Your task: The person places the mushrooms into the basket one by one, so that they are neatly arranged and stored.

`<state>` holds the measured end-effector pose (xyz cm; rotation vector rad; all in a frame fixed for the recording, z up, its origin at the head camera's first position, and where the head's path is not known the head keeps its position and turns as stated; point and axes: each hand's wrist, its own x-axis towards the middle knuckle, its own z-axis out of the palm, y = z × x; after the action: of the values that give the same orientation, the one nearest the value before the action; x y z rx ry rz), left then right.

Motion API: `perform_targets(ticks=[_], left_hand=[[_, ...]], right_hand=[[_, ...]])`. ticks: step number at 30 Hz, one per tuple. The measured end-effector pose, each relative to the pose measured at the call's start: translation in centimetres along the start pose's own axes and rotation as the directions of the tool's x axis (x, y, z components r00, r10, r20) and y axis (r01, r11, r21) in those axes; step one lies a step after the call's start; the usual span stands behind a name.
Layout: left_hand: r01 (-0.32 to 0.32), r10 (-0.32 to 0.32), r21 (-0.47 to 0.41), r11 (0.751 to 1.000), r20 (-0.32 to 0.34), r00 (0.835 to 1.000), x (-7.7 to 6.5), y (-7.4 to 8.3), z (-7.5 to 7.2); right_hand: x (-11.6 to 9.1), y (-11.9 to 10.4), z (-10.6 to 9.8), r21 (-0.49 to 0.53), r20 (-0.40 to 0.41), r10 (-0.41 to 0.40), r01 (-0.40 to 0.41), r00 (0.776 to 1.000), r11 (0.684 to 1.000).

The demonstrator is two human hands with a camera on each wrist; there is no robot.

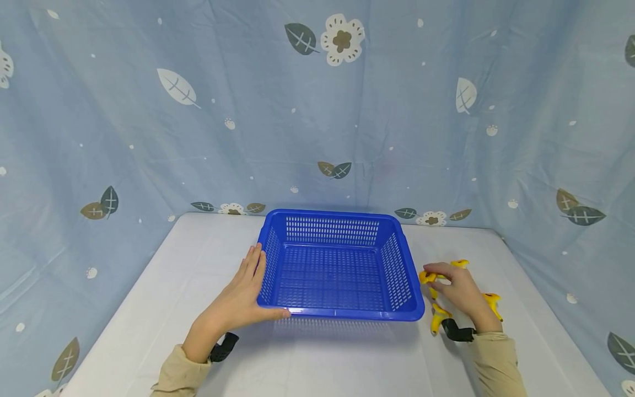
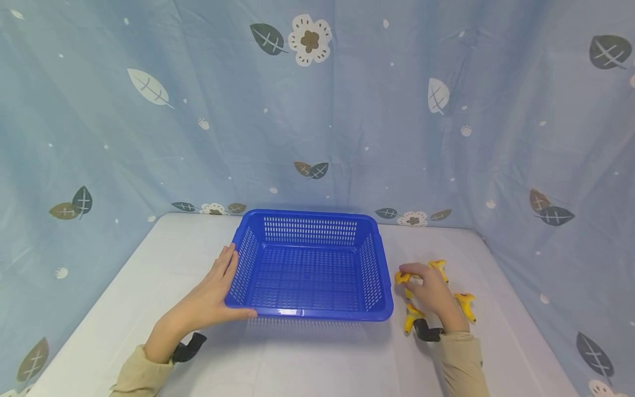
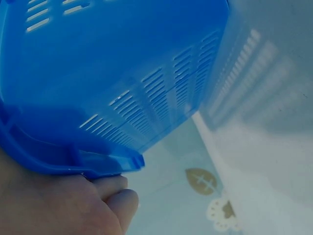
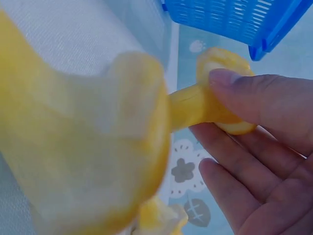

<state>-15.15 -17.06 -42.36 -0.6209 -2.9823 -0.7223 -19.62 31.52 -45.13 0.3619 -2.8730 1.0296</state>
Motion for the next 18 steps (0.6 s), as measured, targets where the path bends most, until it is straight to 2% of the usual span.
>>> perform_targets(ticks=[18], left_hand=[[-0.007, 0.007, -0.004, 1.000, -0.006, 1.000, -0.06, -0.05, -0.01]], right_hand=[[-0.24, -0.64, -0.73, 0.095, -0.096, 0.019, -0.010, 0.995, 0.995]])
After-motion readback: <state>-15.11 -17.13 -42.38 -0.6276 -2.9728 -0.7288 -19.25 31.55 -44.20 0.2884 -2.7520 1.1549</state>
